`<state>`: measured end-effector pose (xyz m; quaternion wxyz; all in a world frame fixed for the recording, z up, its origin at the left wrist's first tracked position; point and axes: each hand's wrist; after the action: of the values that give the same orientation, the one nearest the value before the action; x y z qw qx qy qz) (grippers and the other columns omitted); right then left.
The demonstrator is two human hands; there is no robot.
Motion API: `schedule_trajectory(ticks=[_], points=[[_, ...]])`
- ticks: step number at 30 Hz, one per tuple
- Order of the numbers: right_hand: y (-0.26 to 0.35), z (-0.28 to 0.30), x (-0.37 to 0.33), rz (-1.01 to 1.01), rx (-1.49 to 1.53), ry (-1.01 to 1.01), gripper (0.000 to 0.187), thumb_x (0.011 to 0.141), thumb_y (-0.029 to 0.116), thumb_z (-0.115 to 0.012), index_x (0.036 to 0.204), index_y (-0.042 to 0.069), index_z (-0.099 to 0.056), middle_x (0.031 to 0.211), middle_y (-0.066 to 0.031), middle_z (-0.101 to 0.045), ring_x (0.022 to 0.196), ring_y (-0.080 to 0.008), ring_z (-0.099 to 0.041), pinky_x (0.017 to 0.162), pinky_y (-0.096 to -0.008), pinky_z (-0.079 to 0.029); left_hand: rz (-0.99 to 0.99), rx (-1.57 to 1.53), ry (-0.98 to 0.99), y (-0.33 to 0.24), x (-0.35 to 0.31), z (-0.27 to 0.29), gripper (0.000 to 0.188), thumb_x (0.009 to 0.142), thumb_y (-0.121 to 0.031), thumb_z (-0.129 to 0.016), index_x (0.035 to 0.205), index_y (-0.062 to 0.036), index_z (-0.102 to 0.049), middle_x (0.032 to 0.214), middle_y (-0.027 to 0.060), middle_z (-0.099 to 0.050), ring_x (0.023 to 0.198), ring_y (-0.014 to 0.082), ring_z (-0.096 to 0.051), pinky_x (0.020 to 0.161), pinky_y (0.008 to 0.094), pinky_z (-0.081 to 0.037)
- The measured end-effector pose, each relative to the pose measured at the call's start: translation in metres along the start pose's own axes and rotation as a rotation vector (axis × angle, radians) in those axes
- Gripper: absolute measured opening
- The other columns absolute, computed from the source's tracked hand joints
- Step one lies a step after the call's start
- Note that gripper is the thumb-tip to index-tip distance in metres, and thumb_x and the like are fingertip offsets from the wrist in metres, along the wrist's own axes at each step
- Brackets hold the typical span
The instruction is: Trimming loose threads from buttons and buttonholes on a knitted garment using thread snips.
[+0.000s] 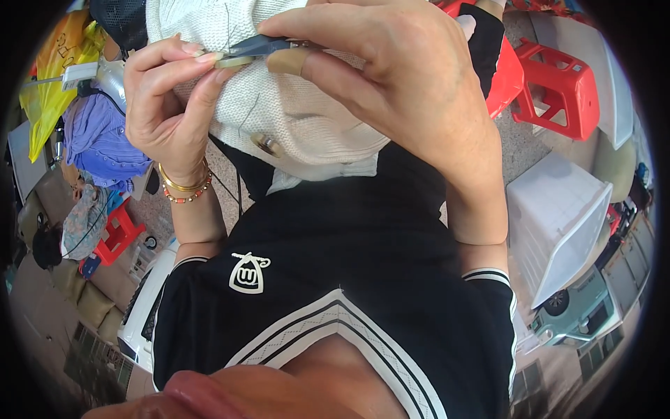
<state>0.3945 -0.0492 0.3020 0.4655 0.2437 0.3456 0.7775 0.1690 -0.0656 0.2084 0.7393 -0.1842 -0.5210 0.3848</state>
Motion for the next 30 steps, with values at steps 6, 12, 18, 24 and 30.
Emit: schedule_trajectory(ticks=[6, 12, 18, 24, 30], points=[[-0.001, 0.001, 0.004, 0.038, -0.001, 0.018, 0.028, 0.078, 0.006, -0.079, 0.104, -0.002, -0.072, 0.073, -0.0084, -0.058, 0.062, -0.0188, -0.056, 0.054, -0.0309, -0.042, -0.05, -0.05, -0.018, 0.004, -0.002, -0.003, 0.027, 0.074, 0.007, -0.08, 0.098, -0.0011, -0.07, 0.104, 0.0084, -0.06, 0.094, 0.0168, -0.064, 0.099, 0.0382, -0.047], [0.007, 0.008, 0.005, -0.037, -0.022, 0.049, 0.026, 0.078, 0.008, -0.078, 0.101, -0.002, -0.072, 0.073, -0.0098, -0.059, 0.063, -0.0209, -0.057, 0.054, -0.0314, -0.043, -0.051, -0.05, -0.015, 0.0, 0.0, -0.004, 0.026, 0.074, 0.007, -0.079, 0.098, -0.0016, -0.07, 0.102, 0.0088, -0.061, 0.092, 0.0171, -0.065, 0.104, 0.043, -0.045], [0.001, 0.01, 0.008, 0.056, -0.041, 0.081, 0.025, 0.078, 0.008, -0.078, 0.1, -0.002, -0.071, 0.072, -0.01, -0.057, 0.063, -0.022, -0.057, 0.054, -0.0327, -0.042, -0.086, -0.01, -0.02, 0.0, 0.001, -0.005, 0.026, 0.072, 0.007, -0.08, 0.095, -0.0028, -0.072, 0.1, 0.0083, -0.062, 0.089, 0.0173, -0.067, 0.103, 0.0438, -0.045], [-0.01, 0.003, 0.005, 0.148, -0.062, 0.02, 0.025, 0.078, 0.008, -0.078, 0.1, -0.002, -0.071, 0.073, -0.0097, -0.057, 0.063, -0.0224, -0.057, 0.054, -0.0329, -0.042, -0.09, -0.019, -0.056, 0.0, 0.001, -0.008, 0.028, 0.069, 0.007, -0.082, 0.094, -0.0043, -0.073, 0.099, 0.0073, -0.062, 0.087, 0.0168, -0.067, 0.102, 0.0439, -0.046], [-0.001, 0.003, 0.003, 0.045, 0.009, 0.016, 0.025, 0.078, 0.007, -0.077, 0.1, -0.002, -0.071, 0.076, -0.0101, -0.059, 0.065, -0.0219, -0.059, 0.056, -0.0309, -0.044, -0.159, -0.014, -0.062, 0.003, 0.004, -0.009, 0.029, 0.067, 0.01, -0.081, 0.092, -0.0042, -0.075, 0.094, 0.0052, -0.057, 0.077, 0.0124, -0.062, 0.064, 0.0238, -0.049]])
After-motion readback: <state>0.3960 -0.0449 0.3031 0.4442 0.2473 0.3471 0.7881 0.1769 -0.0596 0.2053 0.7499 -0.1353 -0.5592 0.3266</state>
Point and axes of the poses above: each hand's wrist, its own x-axis towards the middle knuckle, its own z-axis out of the back of the hand, y = z × x
